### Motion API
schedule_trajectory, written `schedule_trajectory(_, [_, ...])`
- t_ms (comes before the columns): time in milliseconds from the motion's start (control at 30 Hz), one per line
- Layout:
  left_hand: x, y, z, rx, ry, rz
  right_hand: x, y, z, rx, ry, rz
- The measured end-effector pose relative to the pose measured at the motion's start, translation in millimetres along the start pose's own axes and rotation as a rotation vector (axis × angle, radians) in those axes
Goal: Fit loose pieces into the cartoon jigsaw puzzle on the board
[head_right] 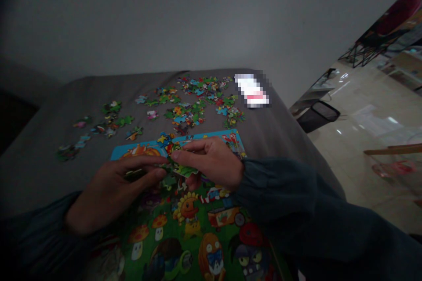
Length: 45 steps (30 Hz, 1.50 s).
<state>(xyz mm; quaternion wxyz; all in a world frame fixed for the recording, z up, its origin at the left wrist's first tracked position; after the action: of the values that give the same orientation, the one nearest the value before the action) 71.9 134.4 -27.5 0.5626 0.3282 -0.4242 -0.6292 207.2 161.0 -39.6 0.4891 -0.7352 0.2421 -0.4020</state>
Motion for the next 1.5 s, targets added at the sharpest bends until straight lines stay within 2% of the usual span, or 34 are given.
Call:
schedule_trajectory(200, [2.0,11.9,6.1,-0.101,0.079,-0.096,1.8,-1.0,-4.0,0.070,-0.022,0.035])
schedule_trajectory(400, [2.4,17.9,13.3,-0.099,0.164,-0.118,2.8,-2.1,-4.2,0.136,-0.020,0.098])
schedule_trajectory(633, [3.8,22.4,11.4,-0.189,0.140,-0.159,1.4,-3.1,-7.4,0.184,-0.063,0.143])
schedule_trajectory(767, [2.4,18.8,12.9,-0.149,0.114,-0.098,-1.0,1.4,-5.8,0.138,-0.062,0.126])
schedule_trajectory(1000, [-4.1,1.7,10.5,0.011,0.054,0.064,-2.6,-8.2,8.5,0.139,0.033,0.198])
schedule_trajectory(1200, [-0.4,-9.4,12.7,0.066,0.079,0.217,-2.4,-7.1,1.6,0.147,-0.025,0.207])
schedule_trajectory(1333, [-1.0,-12.3,17.1,0.087,0.127,0.223,-1.8,-3.7,-1.8,0.139,-0.025,0.232])
schedule_trajectory(1500, [-0.5,-12.9,12.2,0.132,0.082,0.234,0.0,-2.9,-8.7,0.196,-0.077,0.170])
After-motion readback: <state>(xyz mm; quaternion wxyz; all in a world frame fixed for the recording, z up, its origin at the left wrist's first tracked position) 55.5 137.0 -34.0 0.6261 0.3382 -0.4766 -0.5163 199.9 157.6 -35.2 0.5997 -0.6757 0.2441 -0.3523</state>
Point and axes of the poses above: each hand's wrist, its own x-axis away from the middle knuckle, its own z-axis out of the back of the hand, y = z × x, the point moved 9 cm from there along -x, towards the middle knuckle, and after that the axes turned 1 degree about y, right-handed, at the moved point
